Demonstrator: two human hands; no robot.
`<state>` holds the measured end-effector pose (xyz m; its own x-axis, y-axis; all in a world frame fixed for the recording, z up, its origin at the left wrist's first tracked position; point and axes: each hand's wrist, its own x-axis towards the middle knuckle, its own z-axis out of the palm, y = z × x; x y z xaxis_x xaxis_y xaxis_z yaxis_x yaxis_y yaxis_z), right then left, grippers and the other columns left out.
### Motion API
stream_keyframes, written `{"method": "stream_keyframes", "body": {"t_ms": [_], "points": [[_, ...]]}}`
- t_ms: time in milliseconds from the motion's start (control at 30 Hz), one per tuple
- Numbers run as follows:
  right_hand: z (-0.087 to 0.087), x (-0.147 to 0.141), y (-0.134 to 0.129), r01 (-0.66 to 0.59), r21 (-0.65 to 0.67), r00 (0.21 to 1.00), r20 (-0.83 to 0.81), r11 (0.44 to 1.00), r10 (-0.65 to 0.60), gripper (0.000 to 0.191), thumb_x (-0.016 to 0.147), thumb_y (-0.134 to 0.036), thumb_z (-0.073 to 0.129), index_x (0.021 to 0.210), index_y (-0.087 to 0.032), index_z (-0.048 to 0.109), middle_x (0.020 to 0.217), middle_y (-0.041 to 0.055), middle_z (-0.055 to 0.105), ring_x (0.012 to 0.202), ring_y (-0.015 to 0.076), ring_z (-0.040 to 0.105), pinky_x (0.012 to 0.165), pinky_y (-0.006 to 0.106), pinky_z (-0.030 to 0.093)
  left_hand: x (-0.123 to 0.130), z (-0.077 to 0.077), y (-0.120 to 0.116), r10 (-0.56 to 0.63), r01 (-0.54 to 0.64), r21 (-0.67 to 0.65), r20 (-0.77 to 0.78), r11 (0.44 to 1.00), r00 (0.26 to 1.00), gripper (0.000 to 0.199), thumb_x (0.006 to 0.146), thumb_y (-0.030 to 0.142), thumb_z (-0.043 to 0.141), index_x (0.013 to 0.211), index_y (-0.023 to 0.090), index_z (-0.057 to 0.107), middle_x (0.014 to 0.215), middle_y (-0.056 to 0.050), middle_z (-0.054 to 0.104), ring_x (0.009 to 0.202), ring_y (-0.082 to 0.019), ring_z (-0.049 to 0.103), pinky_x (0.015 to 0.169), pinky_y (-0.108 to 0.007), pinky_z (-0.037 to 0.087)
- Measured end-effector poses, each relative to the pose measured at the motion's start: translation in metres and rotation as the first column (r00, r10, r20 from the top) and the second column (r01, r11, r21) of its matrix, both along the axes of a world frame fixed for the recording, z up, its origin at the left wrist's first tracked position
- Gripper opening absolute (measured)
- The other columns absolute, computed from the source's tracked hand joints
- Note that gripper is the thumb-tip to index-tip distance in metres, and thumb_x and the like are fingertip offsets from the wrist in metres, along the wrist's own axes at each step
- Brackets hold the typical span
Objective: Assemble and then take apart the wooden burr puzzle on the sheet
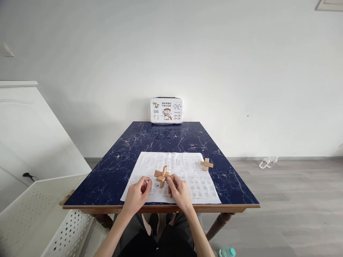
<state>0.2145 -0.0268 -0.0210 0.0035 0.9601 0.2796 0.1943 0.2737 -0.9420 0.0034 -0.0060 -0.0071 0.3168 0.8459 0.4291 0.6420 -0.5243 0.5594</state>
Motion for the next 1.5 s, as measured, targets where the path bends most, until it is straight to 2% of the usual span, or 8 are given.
{"method": "stream_keyframes", "body": {"t_ms": [133,233,367,467,633,933,1167,1500], "points": [[0.0,-0.001,-0.001,-0.024,-0.003,0.999,0.037,1.0,0.024,0.044,0.106,-0.057,0.045,0.077,-0.024,0.049,0.059,-0.0031,0.058,0.049,0.016,0.056,0.053,0.027,0.042,-0.001,0.006,-0.001,-0.026,0.033,-0.119,0.061,0.992,0.998,0.024,0.109,0.044,0.041,0.11,0.024,0.055,0.071,0.003,0.059,0.06,-0.018,0.058,0.06,-0.027,0.041],[0.002,-0.002,-0.001,-0.057,-0.006,0.998,0.041,0.998,0.057,0.041,0.106,-0.055,0.045,0.081,-0.024,0.052,0.06,-0.0027,0.059,0.05,0.0161,0.057,0.054,0.027,0.043,-0.006,0.01,0.0,-0.111,0.143,-0.238,0.145,0.961,0.983,0.038,0.104,0.05,0.051,0.133,0.026,0.047,0.106,-0.006,0.068,0.08,-0.019,0.065,0.073,-0.03,0.05],[0.007,-0.003,-0.003,-0.122,-0.012,0.991,0.046,0.993,0.122,0.039,0.107,-0.052,0.046,0.083,-0.023,0.054,0.062,-0.002,0.061,0.053,0.0157,0.058,0.056,0.026,0.044,-0.013,0.011,0.006,-0.147,0.216,-0.33,0.219,0.919,0.964,0.077,0.089,0.055,0.073,0.15,0.03,0.033,0.145,-0.014,0.053,0.108,-0.026,0.063,0.095,-0.041,0.052],[0.009,-0.004,-0.004,-0.185,-0.004,0.98,0.08,0.983,0.184,0.036,0.108,-0.049,0.047,0.086,-0.022,0.057,0.063,-0.002,0.06,0.054,0.0152,0.057,0.057,0.025,0.044,-0.014,0.015,0.008,-0.209,0.308,-0.39,0.277,0.868,0.938,0.091,0.082,0.051,0.082,0.156,0.032,0.031,0.16,-0.013,0.042,0.135,-0.033,0.052,0.112,-0.048,0.043],[0.01,-0.004,-0.007,-0.226,0.001,0.97,0.088,0.974,0.225,0.035,0.108,-0.048,0.047,0.088,-0.022,0.059,0.063,-0.0016,0.06,0.055,0.0151,0.056,0.058,0.025,0.043,-0.015,0.026,0.006,-0.253,0.377,-0.475,0.305,0.795,0.918,0.093,0.075,0.042,0.088,0.155,0.032,0.042,0.16,-0.011,0.047,0.146,-0.039,0.044,0.12,-0.054,0.036],[0.011,-0.003,-0.005,-0.281,-0.002,0.956,0.09,0.96,0.28,0.037,0.108,-0.05,0.046,0.096,-0.02,0.066,0.065,0.0,0.062,0.056,0.0152,0.056,0.059,0.026,0.043,-0.015,0.028,0.005,-0.259,0.385,-0.445,0.318,0.808,0.912,0.086,0.074,0.035,0.088,0.149,0.028,0.048,0.147,-0.013,0.059,0.135,-0.035,0.055,0.115,-0.048,0.043],[0.006,-0.005,-0.003,-0.157,-0.003,0.98,0.12,0.988,0.156,0.034,0.105,-0.051,0.051,0.106,-0.021,0.068,0.074,0.0024,0.068,0.061,0.0183,0.062,0.06,0.027,0.047,-0.01,0.028,0.004,-0.252,0.381,-0.39,0.342,0.838,0.905,0.082,0.07,0.033,0.09,0.141,0.027,0.05,0.132,-0.01,0.067,0.116,-0.031,0.066,0.101,-0.044,0.054],[-0.001,-0.008,-0.004,-0.029,0.06,0.974,0.226,0.998,0.014,0.03,0.106,-0.044,0.05,0.105,-0.022,0.071,0.067,0.0003,0.066,0.056,0.0178,0.059,0.062,0.029,0.046,-0.008,0.028,0.001,-0.21,0.32,-0.382,0.302,0.867,0.93,0.083,0.073,0.032,0.087,0.145,0.027,0.047,0.133,-0.012,0.066,0.122,-0.034,0.064,0.103,-0.046,0.052]]}}
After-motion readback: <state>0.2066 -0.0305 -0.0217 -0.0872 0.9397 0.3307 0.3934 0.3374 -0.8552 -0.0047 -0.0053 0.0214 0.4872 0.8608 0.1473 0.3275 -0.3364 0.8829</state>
